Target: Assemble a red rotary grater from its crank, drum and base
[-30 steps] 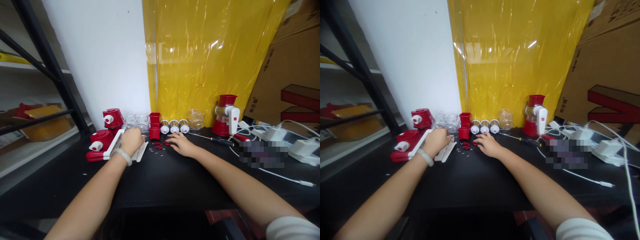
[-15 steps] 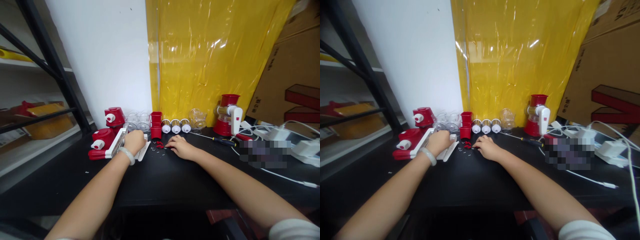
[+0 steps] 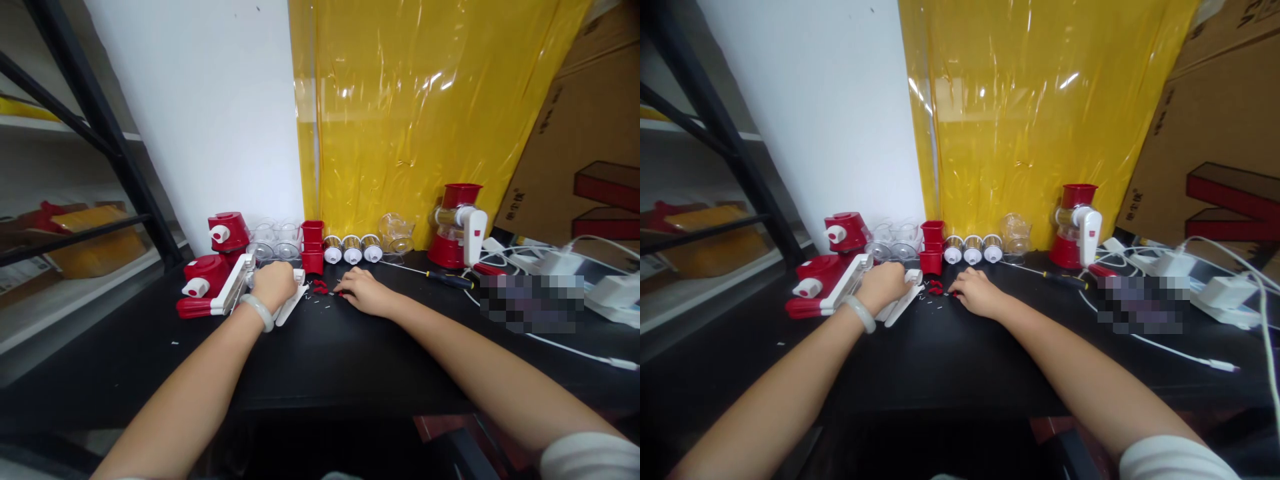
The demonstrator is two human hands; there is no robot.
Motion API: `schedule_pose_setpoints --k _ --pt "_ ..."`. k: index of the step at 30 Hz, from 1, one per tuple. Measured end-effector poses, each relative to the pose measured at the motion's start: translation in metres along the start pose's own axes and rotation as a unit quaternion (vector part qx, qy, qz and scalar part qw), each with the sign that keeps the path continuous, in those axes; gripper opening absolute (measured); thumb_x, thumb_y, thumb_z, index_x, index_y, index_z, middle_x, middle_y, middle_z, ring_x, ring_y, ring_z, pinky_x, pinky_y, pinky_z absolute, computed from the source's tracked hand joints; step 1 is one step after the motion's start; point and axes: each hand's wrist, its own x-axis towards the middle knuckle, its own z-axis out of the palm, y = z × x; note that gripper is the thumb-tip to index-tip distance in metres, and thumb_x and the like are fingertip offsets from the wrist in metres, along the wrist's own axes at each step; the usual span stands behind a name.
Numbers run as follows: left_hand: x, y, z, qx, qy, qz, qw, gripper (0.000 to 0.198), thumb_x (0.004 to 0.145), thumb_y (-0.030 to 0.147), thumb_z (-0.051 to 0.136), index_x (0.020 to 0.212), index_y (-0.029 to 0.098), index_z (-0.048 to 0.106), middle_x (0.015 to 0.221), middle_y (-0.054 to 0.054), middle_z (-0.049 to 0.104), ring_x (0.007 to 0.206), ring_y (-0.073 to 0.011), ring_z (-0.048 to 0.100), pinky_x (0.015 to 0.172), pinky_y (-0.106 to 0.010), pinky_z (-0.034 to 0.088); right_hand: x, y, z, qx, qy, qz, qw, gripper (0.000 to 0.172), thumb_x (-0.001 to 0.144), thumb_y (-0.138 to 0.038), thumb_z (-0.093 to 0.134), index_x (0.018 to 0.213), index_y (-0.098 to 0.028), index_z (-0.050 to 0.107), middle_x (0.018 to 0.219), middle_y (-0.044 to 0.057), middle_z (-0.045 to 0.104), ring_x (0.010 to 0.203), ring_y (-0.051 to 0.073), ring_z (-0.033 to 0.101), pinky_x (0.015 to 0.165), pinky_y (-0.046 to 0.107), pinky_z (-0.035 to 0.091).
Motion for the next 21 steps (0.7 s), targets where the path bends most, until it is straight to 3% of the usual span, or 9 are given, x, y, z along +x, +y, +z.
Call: schedule_pose_setpoints --k 5,11,17,21 --pt "0.001 0.0 0.002 0.003 0.004 0.008 1.0 0.033 0.081 0.033 0.059 0.098 0.008 0.073 0.098 -0.025 0.072 0.096 -0.039 0.069 0.076 -0.042 0.053 0.0 -0.003 -0.002 -0.01 0.0 0.008 1.0 0.032 0.086 -0.01 0.054 0.11 -0.021 0.072 0.106 0.009 0.065 0.104 0.023 0.053 0.092 0.039 0.035" --pt "-0.001 -0.002 -0.002 0.013 0.063 0.019 0.998 0.034 0.086 0.033 0.051 0.097 0.008 0.071 0.095 -0.023 0.071 0.092 -0.0367 0.07 0.074 -0.041 0.053 0.0 -0.002 0.001 0.002 0.005 0.02 1.0 0.03 0.084 -0.013 0.06 0.11 -0.022 0.071 0.105 0.007 0.067 0.107 0.022 0.058 0.105 0.049 0.022" --pt "-0.007 -0.002 -0.012 0.024 0.112 0.044 0.993 0.037 0.091 0.037 0.044 0.097 0.009 0.068 0.091 -0.021 0.069 0.087 -0.037 0.069 0.068 -0.042 0.052 0.0 0.0 0.0 -0.001 0.013 -0.004 1.0 0.025 0.088 -0.018 0.058 0.109 -0.02 0.072 0.107 0.009 0.069 0.105 0.022 0.059 0.094 0.04 0.034" --pt "-0.015 -0.004 -0.025 0.026 0.152 0.05 0.987 0.035 0.094 0.037 0.042 0.102 0.011 0.063 0.091 -0.019 0.067 0.086 -0.0344 0.067 0.069 -0.039 0.049 0.001 0.006 0.001 -0.019 0.006 -0.036 0.999 0.035 0.088 -0.007 0.05 0.11 -0.021 0.073 0.112 0.008 0.071 0.107 0.021 0.062 0.089 0.035 0.036"
